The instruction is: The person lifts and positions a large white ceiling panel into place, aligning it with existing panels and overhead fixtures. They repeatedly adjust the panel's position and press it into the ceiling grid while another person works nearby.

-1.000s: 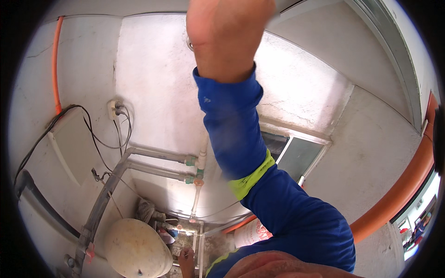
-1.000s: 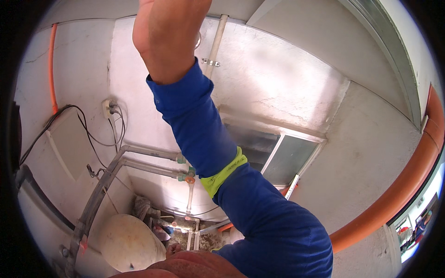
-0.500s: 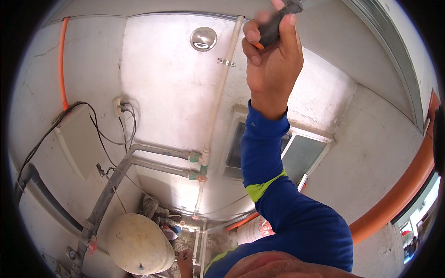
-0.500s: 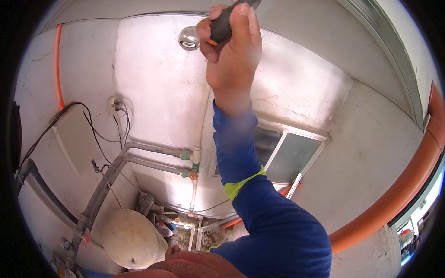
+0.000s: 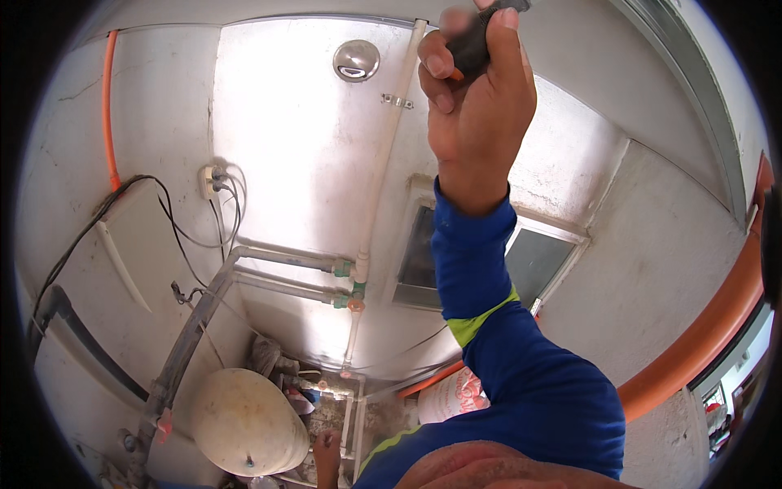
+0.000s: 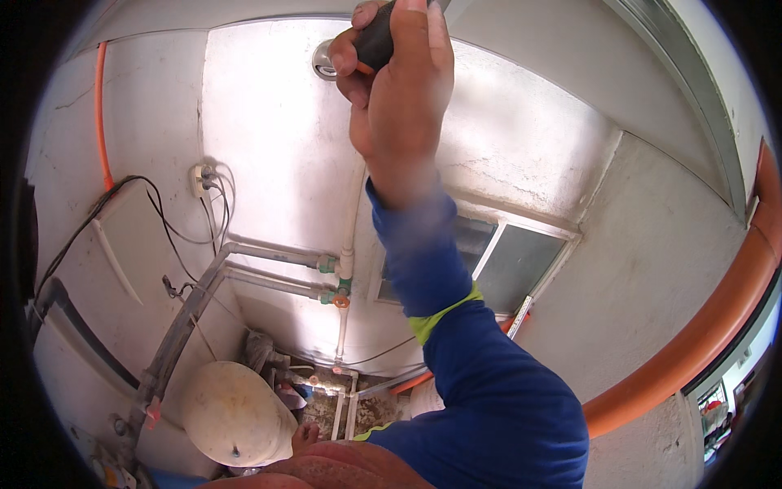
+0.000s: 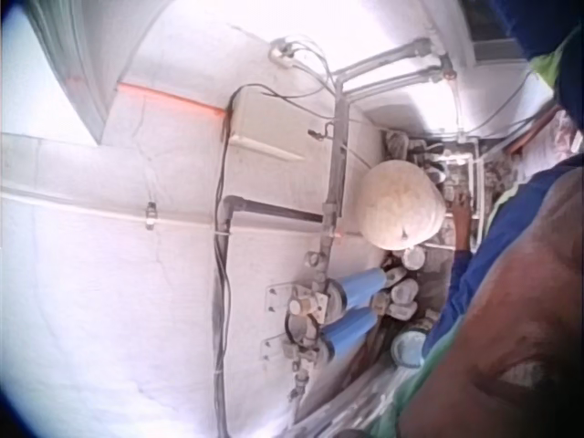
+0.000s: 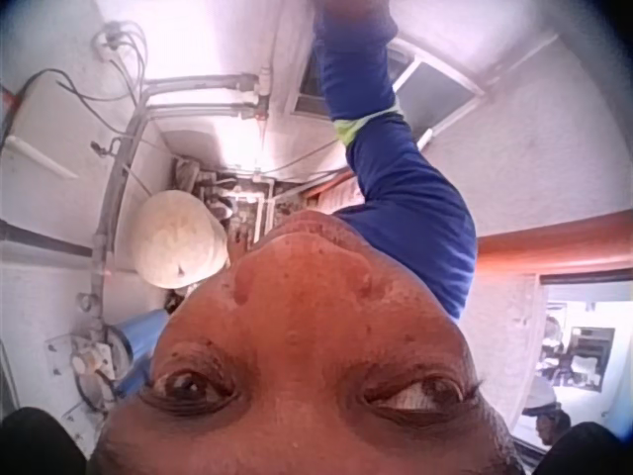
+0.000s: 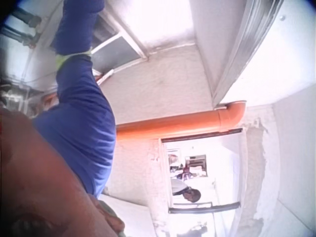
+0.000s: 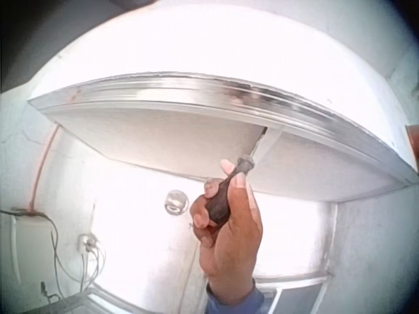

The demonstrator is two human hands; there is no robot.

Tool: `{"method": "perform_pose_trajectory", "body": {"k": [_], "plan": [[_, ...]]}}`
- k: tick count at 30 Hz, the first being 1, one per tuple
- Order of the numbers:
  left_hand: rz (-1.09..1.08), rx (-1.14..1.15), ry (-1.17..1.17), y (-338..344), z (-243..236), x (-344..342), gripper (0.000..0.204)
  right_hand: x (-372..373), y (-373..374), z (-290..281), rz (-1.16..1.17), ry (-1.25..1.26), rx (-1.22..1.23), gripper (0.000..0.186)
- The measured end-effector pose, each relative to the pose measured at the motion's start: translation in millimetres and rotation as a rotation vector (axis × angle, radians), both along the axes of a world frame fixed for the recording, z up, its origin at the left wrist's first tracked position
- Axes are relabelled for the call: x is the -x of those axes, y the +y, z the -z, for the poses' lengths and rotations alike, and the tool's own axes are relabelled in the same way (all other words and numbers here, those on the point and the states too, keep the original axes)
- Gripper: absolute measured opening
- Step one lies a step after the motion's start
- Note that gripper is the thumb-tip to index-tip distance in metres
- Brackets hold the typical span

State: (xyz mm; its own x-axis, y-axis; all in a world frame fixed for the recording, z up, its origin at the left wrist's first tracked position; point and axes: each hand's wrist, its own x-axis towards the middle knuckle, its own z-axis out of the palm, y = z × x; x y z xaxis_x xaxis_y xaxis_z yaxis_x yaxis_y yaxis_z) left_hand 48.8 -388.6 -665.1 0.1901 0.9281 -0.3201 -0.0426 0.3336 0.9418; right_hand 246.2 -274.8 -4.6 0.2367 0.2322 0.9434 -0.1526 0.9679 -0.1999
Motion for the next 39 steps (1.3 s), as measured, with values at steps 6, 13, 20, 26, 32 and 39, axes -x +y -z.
{"method": "perform_pose_trajectory", "body": {"k": [6, 13, 20, 26, 32, 39], "plan": [[0.010, -0.013, 0.012, 5.0, -11.4, -1.4, 0.027, 15.3, -13.8, -3.8, -0.121, 0.058, 0.060, 0.049], [0.119, -0.043, -0.015, 12.6, -23.6, -26.3, 0.030, 68.5, -3.5, 93.6, -0.205, -0.449, 0.325, 0.039], [0.060, -0.039, -0.006, 0.2, -1.0, -29.9, 0.030, -28.1, 36.7, 105.4, 0.065, -0.158, 0.400, 0.043], [0.102, -0.045, 0.033, -13.4, 4.9, -10.1, 0.031, -81.0, 32.0, 22.0, 0.315, -0.252, 0.163, 0.037], [0.002, -0.081, -0.091, 5.2, -15.5, -9.4, 0.031, -91.0, 27.7, 41.8, 0.416, -0.312, 0.297, 0.041], [-0.222, -0.464, 0.059, 94.2, -125.6, 32.5, 0.028, -77.8, 57.4, 23.2, 0.399, -0.426, 0.207, 0.046]]}}
